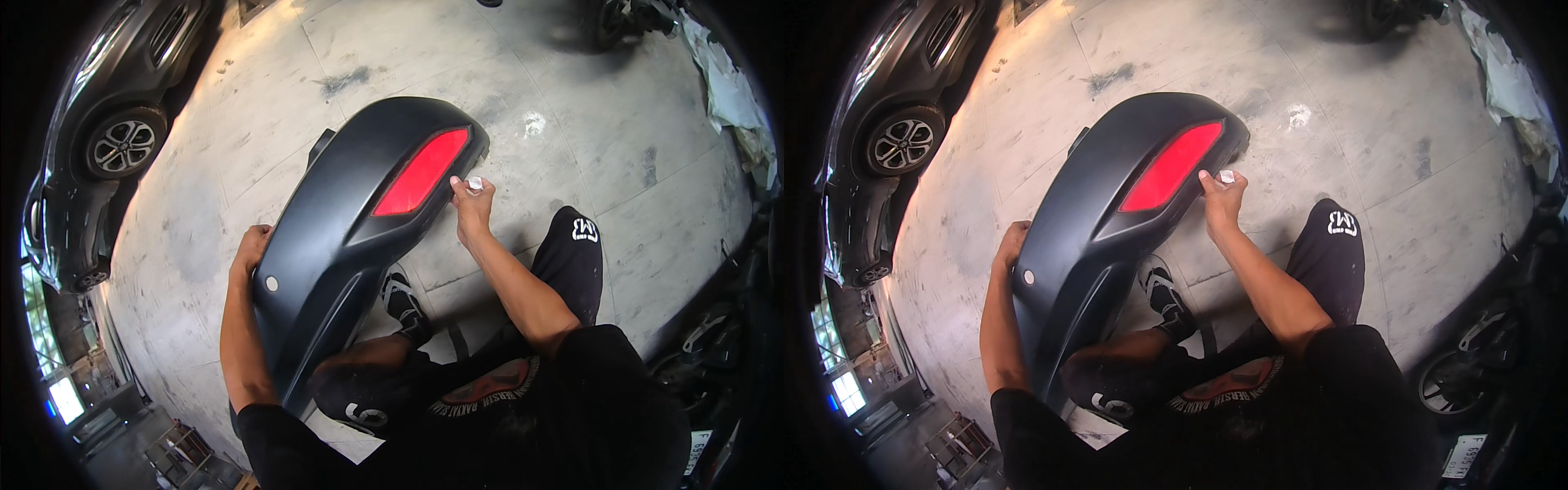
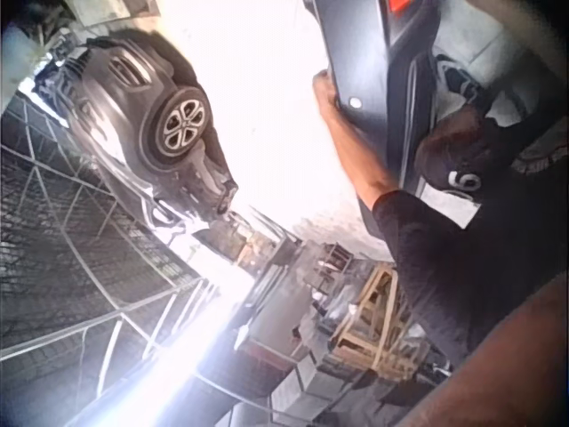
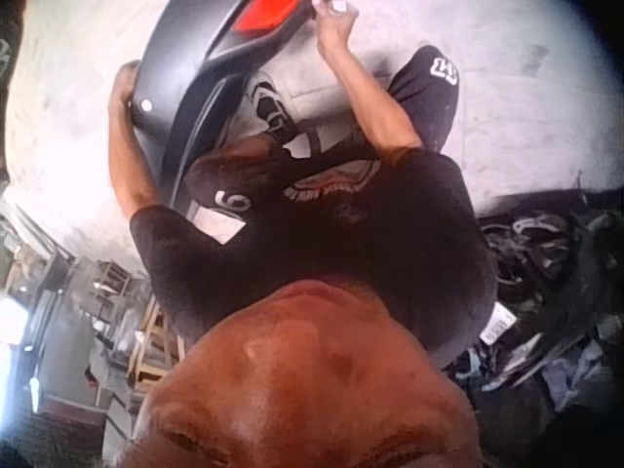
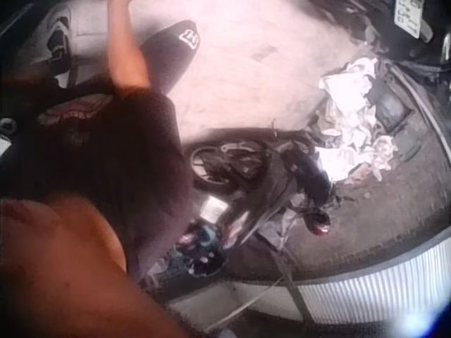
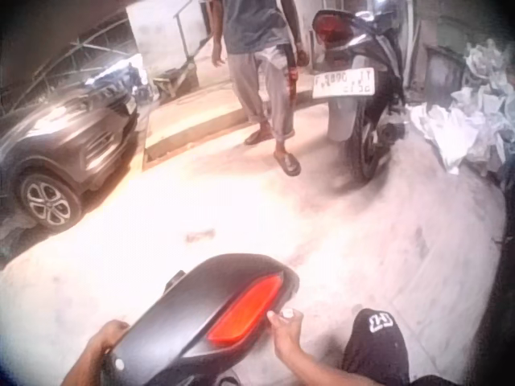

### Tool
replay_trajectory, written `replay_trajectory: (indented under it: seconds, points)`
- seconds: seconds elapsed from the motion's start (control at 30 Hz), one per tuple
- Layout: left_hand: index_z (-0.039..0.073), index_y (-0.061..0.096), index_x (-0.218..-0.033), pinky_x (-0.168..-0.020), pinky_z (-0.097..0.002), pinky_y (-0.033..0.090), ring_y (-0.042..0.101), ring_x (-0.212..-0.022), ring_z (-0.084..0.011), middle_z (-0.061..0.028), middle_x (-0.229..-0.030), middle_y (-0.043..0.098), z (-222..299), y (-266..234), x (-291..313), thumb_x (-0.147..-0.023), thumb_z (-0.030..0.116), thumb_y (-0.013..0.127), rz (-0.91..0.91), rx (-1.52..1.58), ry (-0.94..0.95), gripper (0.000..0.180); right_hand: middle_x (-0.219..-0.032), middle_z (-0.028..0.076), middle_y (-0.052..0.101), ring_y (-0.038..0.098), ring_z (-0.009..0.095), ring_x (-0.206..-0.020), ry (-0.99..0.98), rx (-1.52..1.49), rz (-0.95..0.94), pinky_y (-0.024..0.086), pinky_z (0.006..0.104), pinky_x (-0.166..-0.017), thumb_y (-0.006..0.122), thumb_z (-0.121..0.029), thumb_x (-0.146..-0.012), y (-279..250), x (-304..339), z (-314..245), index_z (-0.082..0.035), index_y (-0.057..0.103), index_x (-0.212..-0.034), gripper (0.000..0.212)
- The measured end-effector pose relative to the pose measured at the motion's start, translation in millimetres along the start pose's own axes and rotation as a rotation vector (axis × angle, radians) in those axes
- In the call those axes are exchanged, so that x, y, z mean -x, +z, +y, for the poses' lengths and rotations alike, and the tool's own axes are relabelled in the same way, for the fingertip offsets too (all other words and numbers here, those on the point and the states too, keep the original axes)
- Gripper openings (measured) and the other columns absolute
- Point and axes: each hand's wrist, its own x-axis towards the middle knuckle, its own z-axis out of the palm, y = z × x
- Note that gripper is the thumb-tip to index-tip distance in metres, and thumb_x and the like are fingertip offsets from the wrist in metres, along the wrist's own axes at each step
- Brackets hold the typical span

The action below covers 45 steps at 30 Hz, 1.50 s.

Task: The person applies pieces of tape and a filler material to various spots on a car bumper while other people help hold and position it.

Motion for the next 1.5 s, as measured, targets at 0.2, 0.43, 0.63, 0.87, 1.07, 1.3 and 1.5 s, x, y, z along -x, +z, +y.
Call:
replay_trajectory:
  seconds: [0.2,0.43,0.63,0.87,1.07,1.3,1.5]
  points:
    - [-0.005,0.066,-0.077,-0.056,-0.0338,0.046,0.055,-0.058,-0.0149,-0.0118,-0.063,0.063,-58.2,20.7,8.0,-0.093,0.050,0.057,0.035,0.025,0.087,0.058,-0.113,0.013,0.048,0.056,0.021,-0.103,-0.023,0.114,-0.094,0.048,0.0327,-0.087,0.079,-0.017,-0.080,-6.6,30.9,64.6,-0.001,0.030,-0.124,0.068]
    - [-0.003,0.067,-0.076,-0.061,-0.0375,0.047,0.062,-0.061,-0.0262,-0.0168,-0.063,0.063,-16.8,23.1,48.7,-0.084,0.060,0.062,0.232,-0.071,0.019,0.064,-0.109,0.010,0.053,0.058,0.017,-0.096,-0.065,0.302,-0.121,0.050,0.0299,-0.080,0.070,-0.017,-0.087,-46.1,25.9,61.2,-0.003,0.035,-0.125,0.054]
    - [-0.001,0.069,-0.081,-0.067,-0.0421,0.050,0.066,-0.071,-0.0353,-0.0193,-0.070,0.066,11.7,32.1,92.1,-0.080,0.060,0.066,0.378,-0.168,-0.097,0.060,-0.094,0.010,0.064,0.062,0.016,-0.088,-0.267,0.211,-0.262,0.047,0.0276,-0.077,0.052,-0.011,-0.095,-31.6,8.1,-17.0,0.000,0.052,-0.113,0.020]
    - [0.000,0.069,-0.082,-0.070,-0.0436,0.049,0.064,-0.079,-0.0372,-0.0196,-0.079,0.066,29.4,38.4,122.1,-0.078,0.059,0.068,0.548,-0.304,-0.101,0.059,-0.101,0.011,0.067,0.063,0.017,-0.082,-0.579,0.495,-0.645,0.048,0.0301,-0.074,0.050,-0.008,-0.095,47.7,9.1,-52.7,-0.001,0.053,-0.109,0.017]
    - [0.001,0.069,-0.082,-0.068,-0.0440,0.049,0.063,-0.077,-0.0377,-0.0193,-0.077,0.065,40.2,41.1,134.9,-0.076,0.058,0.070,0.586,-0.291,-0.110,0.057,-0.119,0.017,0.063,0.064,0.028,-0.096,-0.836,0.671,-0.731,0.049,0.0365,-0.085,0.049,-0.003,-0.092,72.4,11.9,-59.9,-0.002,0.047,-0.108,0.016]
    - [0.001,0.069,-0.082,-0.064,-0.0438,0.049,0.064,-0.070,-0.0364,-0.0179,-0.070,0.065,58.4,46.4,155.5,-0.072,0.058,0.073,0.645,-0.348,-0.094,0.059,-0.125,0.014,0.060,0.052,0.035,-0.123,-1.075,0.658,-0.839,0.045,0.0423,-0.098,0.053,0.000,-0.087,67.5,23.0,-62.8,-0.002,0.047,-0.106,0.020]
    - [0.002,0.069,-0.082,-0.059,-0.0441,0.048,0.064,-0.064,-0.0384,-0.0177,-0.064,0.064,54.6,56.3,170.2,-0.072,0.056,0.075,0.702,-0.340,-0.114,0.055,-0.129,0.014,0.057,0.053,0.034,-0.122,-1.081,0.718,-0.979,0.045,0.0419,-0.099,0.054,0.002,-0.086,67.8,34.2,-55.0,-0.002,0.047,-0.106,0.022]
